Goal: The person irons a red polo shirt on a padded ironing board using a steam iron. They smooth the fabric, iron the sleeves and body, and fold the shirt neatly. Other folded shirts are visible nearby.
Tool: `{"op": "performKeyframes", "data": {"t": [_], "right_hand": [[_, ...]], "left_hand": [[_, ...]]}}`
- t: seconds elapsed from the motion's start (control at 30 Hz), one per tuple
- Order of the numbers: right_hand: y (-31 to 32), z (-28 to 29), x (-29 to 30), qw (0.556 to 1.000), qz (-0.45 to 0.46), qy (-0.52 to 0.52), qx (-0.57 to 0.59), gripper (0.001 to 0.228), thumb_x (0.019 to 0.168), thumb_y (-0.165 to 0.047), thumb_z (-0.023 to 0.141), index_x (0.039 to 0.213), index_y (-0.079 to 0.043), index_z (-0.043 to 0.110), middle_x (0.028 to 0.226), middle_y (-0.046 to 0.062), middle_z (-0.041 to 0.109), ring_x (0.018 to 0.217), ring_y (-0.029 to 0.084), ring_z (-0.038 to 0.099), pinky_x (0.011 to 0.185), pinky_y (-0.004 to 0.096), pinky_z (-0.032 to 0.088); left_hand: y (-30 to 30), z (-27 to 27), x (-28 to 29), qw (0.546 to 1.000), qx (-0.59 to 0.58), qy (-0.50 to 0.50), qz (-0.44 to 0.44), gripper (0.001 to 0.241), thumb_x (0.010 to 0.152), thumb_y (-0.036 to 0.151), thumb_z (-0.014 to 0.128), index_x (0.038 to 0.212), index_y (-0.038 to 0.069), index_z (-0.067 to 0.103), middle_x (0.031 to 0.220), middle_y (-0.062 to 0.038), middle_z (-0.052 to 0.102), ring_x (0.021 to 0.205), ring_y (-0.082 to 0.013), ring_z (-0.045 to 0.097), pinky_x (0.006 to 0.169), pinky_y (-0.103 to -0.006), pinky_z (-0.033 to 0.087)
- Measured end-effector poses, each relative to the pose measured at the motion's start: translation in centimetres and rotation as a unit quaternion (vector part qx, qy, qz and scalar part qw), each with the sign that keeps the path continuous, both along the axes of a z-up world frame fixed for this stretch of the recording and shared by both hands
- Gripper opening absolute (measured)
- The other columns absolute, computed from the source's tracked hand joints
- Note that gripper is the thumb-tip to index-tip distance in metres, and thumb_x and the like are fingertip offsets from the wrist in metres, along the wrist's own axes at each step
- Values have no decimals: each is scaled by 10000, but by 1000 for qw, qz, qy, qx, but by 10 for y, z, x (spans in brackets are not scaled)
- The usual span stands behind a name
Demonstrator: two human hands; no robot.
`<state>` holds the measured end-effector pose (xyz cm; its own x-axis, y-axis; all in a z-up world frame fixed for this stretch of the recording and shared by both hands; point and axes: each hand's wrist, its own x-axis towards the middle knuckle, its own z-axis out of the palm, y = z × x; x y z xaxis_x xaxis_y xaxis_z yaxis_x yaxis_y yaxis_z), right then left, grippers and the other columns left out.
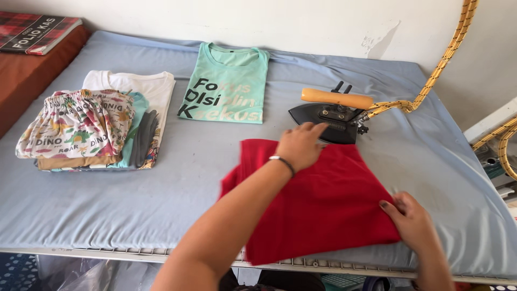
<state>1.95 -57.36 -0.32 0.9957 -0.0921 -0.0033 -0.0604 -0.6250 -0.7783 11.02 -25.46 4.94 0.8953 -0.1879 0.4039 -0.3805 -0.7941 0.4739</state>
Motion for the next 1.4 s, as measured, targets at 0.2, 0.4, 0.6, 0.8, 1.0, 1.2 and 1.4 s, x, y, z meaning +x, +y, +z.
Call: {"op": "performKeyframes", "data": {"t": [0.2,0.4,0.6,0.8,1.0,1.2,1.4], "right_hand": [[23,74,-28,971,-11,-88,-223,441,908,-329,728,1294,-124,669,1278,96,689,1041,300,674,912,414,519],[130,87,-38,861,334,-318,-214,710,934,-616,523,1443,-123,559,1545,169,463,1420,392,435,1143,531,360],[212,70,-38,817,449,-170,-318,952,796,-774,612,1544,-210,446,1623,173,285,1489,435,204,1106,730,29],[205,47,-65,765,568,-157,-259,772,807,-578,697,1491,-253,543,1618,124,365,1510,381,222,1105,744,-31],[195,59,-65,872,490,-1,0,624,867,-170,679,1485,-215,612,1677,91,435,1626,330,209,1266,648,-29],[217,62,-73,820,524,-116,-199,689,819,-317,730,1478,-207,563,1654,122,379,1572,365,200,1180,671,-22],[203,83,-49,807,534,-119,-224,817,928,-600,613,1596,-167,431,1674,145,344,1569,388,244,1181,688,68]], "left_hand": [[84,-12,-17,989,10,87,119,520,865,423,719,1305,157,640,1298,-117,647,1206,-327,601,971,-480,498],[124,-20,-17,955,-154,214,132,475,854,492,753,1025,51,704,1026,-133,740,988,-302,707,873,-398,548],[120,-44,-15,962,-169,177,119,311,891,409,692,1022,131,733,928,-94,758,903,-271,706,805,-393,532],[137,-46,-11,959,-235,147,61,367,843,366,790,1108,123,713,873,-64,717,825,-196,678,745,-351,523],[132,-58,-2,887,-438,149,3,291,889,193,744,1156,99,674,751,5,625,692,-71,517,654,-269,481],[133,-67,12,919,-382,96,29,371,899,175,768,1256,97,704,802,-27,667,729,-120,574,700,-293,521],[143,-60,9,922,-354,154,27,527,864,160,768,1367,140,615,859,-68,720,796,-159,637,765,-310,526]]}}
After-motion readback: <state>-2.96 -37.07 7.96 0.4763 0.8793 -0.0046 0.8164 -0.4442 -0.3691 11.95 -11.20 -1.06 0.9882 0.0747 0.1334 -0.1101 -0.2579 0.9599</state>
